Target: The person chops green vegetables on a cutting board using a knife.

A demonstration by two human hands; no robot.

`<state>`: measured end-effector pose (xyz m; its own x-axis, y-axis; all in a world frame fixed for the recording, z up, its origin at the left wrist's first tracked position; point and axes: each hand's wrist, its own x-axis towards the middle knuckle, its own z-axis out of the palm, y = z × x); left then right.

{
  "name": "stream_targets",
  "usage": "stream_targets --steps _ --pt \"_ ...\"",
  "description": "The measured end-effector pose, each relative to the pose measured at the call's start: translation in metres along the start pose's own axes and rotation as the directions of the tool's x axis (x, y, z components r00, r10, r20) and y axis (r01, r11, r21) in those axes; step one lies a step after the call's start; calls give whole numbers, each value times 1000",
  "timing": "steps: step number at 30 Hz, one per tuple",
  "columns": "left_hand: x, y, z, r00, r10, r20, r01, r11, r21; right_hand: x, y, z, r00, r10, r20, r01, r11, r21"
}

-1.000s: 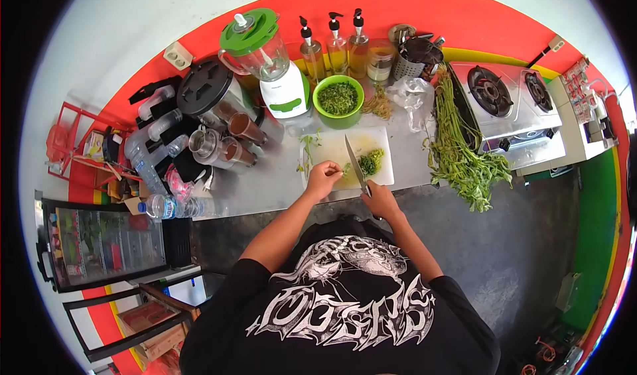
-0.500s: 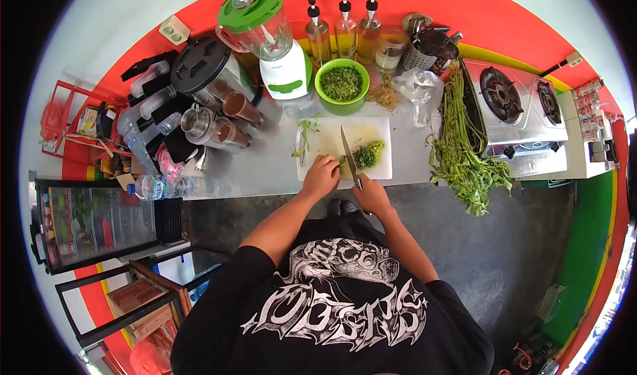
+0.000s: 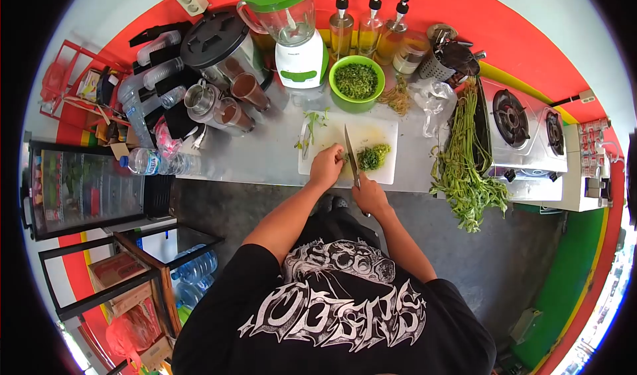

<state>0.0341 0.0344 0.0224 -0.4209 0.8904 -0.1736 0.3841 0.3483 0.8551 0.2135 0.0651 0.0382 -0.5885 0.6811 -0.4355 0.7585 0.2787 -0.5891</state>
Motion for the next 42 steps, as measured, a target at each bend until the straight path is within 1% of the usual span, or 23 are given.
stream_targets --steps 1,2,3,4,5,6,8,9,11,13,15,17,18,20,21,24,28,30,32,34,36,40,42 --pt "-1 -3 2 996 81 -33 -78 994 74 -3 -4 -2 1000 -1 4 1 1000 -3" --pt "-2 -6 3 985 163 -60 -153 977 151 -7 -9 -4 1000 15 19 -14 996 -88" --pt "-4 -7 5 985 163 -61 -153 977 150 -10 -15 -5 999 33 28 -27 985 -170" --pt "-6 -7 6 975 218 -54 -197 946 258 -11 -17 -2 999 33 26 -28 985 -170" --pt "-7 -8 7 962 271 -39 -239 901 361 -14 -19 1 1000 8 5 -6 976 -216" --pt "-7 -11 9 961 272 -39 -240 902 360 -15 -21 3 1000 -18 -14 14 965 -262" --pt "-8 -18 12 919 393 19 -345 784 516 -8 -25 8 1000 0 -1 -1 963 -270" --pt "-9 -18 11 920 391 19 -344 786 514 -6 -26 9 1000 16 12 -12 961 -276" --pt "-13 -19 10 884 458 93 -421 694 584 -5 -25 8 1000 16 11 -12 958 -285" --pt "-16 -16 7 875 474 92 -442 708 551 -7 -29 6 1000 9 11 -5 957 -291" --pt "-19 -14 5 866 491 96 -465 718 519 -12 -32 5 999 38 21 -29 941 -336" --pt "-19 -12 7 893 450 27 -405 774 486 -10 -32 11 999 46 19 -38 945 -324" --pt "-18 -12 8 894 447 27 -403 777 484 -8 -32 15 998 55 15 -48 948 -314" --pt "-16 -12 10 914 403 -36 -343 819 460 0 -30 21 998 56 18 -47 948 -316" --pt "-16 -11 10 916 399 -39 -338 823 457 3 -32 21 998 54 17 -46 948 -314" --pt "-17 -9 8 920 391 -21 -335 815 473 3 -33 9 997 45 55 -26 955 -297" --pt "-16 -12 12 920 391 -16 -333 804 493 -4 -39 11 996 67 58 -44 943 -331" --pt "-16 -15 14 923 385 -15 -323 796 512 -2 -38 20 999 47 21 -37 942 -332" --pt "-17 -17 13 923 385 12 -337 790 513 5 -35 19 998 49 40 -33 942 -334" --pt "-21 -14 10 915 404 13 -356 789 501 5 -38 16 997 48 52 -28 945 -327" --pt "-18 -13 8 900 436 16 -387 780 493 4 -38 8 993 71 90 -45 964 -263" --pt "-18 -19 10 893 450 5 -397 783 478 5 -34 22 994 92 57 -74 963 -258" --pt "-21 -19 9 892 453 -3 -397 784 476 10 -34 24 997 69 26 -60 967 -249"
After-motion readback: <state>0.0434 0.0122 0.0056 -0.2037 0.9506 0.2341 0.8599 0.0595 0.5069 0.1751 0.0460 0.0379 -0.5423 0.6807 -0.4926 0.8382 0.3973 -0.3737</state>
